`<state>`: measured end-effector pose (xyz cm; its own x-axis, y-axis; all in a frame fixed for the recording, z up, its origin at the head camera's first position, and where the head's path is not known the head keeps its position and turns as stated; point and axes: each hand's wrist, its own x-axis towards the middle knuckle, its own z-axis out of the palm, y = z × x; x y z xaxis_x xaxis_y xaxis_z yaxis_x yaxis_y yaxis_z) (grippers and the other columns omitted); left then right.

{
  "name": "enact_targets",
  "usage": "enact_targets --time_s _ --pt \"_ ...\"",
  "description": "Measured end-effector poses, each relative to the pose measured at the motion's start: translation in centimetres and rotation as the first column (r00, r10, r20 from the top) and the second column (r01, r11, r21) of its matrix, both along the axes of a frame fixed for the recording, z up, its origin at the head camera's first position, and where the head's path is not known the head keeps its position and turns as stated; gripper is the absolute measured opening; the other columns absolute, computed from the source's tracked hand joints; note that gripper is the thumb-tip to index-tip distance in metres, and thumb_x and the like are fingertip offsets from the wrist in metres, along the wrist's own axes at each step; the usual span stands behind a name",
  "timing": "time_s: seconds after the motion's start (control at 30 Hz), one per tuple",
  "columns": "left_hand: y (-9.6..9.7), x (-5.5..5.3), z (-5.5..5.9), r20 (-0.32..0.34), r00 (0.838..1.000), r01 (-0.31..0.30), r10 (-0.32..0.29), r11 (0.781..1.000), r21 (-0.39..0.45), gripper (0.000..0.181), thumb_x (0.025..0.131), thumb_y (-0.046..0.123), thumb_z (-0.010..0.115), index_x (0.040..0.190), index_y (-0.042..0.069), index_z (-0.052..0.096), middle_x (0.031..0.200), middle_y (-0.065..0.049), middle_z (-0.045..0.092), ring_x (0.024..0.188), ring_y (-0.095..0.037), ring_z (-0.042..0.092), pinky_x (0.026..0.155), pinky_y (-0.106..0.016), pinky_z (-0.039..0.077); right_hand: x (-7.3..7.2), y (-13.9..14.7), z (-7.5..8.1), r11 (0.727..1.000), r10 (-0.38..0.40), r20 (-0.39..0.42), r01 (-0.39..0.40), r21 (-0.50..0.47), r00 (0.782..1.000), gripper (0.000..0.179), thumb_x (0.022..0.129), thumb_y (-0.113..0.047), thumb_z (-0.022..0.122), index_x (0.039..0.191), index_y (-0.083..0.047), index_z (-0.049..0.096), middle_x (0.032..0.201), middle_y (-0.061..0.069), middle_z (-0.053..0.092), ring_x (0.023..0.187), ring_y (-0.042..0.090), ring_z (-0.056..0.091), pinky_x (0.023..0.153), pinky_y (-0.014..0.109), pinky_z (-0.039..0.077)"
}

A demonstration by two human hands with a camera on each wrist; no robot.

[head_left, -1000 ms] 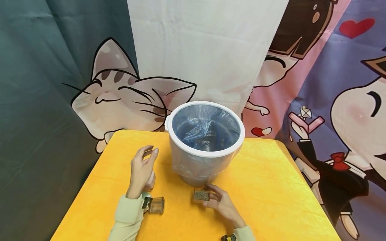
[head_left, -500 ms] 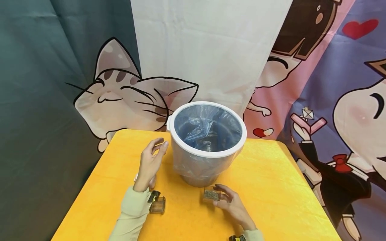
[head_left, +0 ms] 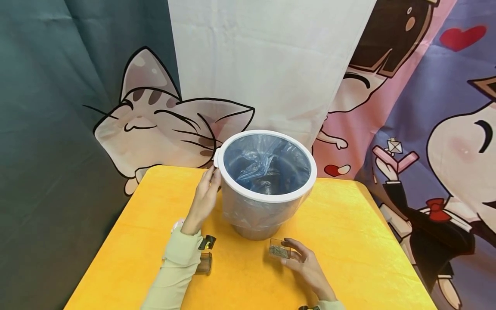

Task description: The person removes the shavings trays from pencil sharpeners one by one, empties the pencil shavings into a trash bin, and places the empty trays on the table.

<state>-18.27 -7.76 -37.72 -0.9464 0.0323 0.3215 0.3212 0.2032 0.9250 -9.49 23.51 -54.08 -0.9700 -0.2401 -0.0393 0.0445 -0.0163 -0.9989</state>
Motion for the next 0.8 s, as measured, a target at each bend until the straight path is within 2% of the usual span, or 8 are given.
enact_targets --time_s 0.1,0.17,0.33,0.5,0.7,0.8 --pt "0.5 -0.2 0.3 -0.001 1.000 -0.010 0.010 0.994 0.105 0.051 0.097 0.037 0.040 0.140 0.009 0.036 0.130 -0.013 0.042 0.119 -0.022 0.042 0.097 -0.039 0.041 -0.1 -0.1 0.0 1.000 0.003 -0.005 -0.003 -0.008 1.000 0.061 0.080 0.000 0.065 0.135 0.003 0.038 0.135 0.029 0.038 0.111 0.030 0.054 0.089 0.029 0.048" --pt "0.8 0.1 0.7 0.004 1.000 -0.007 0.006 0.991 0.133 0.051 0.097 0.034 0.041 0.140 0.006 0.036 0.134 -0.013 0.041 0.123 -0.022 0.040 0.098 -0.039 0.041 -0.2 -0.1 0.0 1.000 -0.002 -0.003 0.002 -0.016 1.000 0.060 0.080 0.000 0.065 0.134 0.002 0.040 0.135 0.029 0.038 0.111 0.029 0.055 0.088 0.029 0.048" --pt "1.5 1.0 1.8 0.004 1.000 0.013 -0.014 0.992 0.126 0.055 0.097 0.029 0.042 0.142 0.000 0.028 0.141 -0.020 0.035 0.131 -0.025 0.033 0.106 -0.038 0.031 -0.1 0.1 0.2 1.000 -0.021 0.005 0.021 -0.022 1.000 0.058 0.079 0.001 0.066 0.133 -0.002 0.043 0.135 0.029 0.038 0.109 0.028 0.056 0.087 0.029 0.049" --pt "2.3 1.0 1.7 -0.001 1.000 0.017 -0.017 0.992 0.126 0.059 0.096 0.030 0.045 0.143 0.000 0.024 0.143 -0.021 0.033 0.133 -0.025 0.029 0.110 -0.041 0.022 0.0 0.7 0.5 0.999 -0.049 0.004 0.049 -0.019 0.999 0.056 0.080 0.000 0.065 0.132 -0.003 0.044 0.135 0.029 0.038 0.110 0.026 0.055 0.087 0.028 0.048" --pt "2.9 1.0 1.5 0.058 0.998 -0.011 0.002 0.986 0.166 0.070 0.091 0.035 0.053 0.145 0.007 0.019 0.145 -0.016 0.030 0.134 -0.019 0.025 0.112 -0.041 0.015 0.3 1.2 0.7 0.997 -0.071 0.010 0.072 -0.017 0.997 0.056 0.080 0.000 0.065 0.132 -0.003 0.044 0.134 0.029 0.038 0.111 0.028 0.054 0.087 0.028 0.049" --pt "2.8 0.9 1.4 0.061 0.998 0.004 -0.015 0.984 0.176 0.071 0.090 0.033 0.055 0.145 0.007 0.019 0.146 -0.015 0.029 0.135 -0.020 0.024 0.112 -0.042 0.015 0.3 1.2 0.8 0.997 -0.069 0.021 0.069 -0.022 0.997 0.057 0.081 0.000 0.065 0.133 -0.003 0.043 0.135 0.028 0.038 0.111 0.029 0.054 0.087 0.029 0.049"
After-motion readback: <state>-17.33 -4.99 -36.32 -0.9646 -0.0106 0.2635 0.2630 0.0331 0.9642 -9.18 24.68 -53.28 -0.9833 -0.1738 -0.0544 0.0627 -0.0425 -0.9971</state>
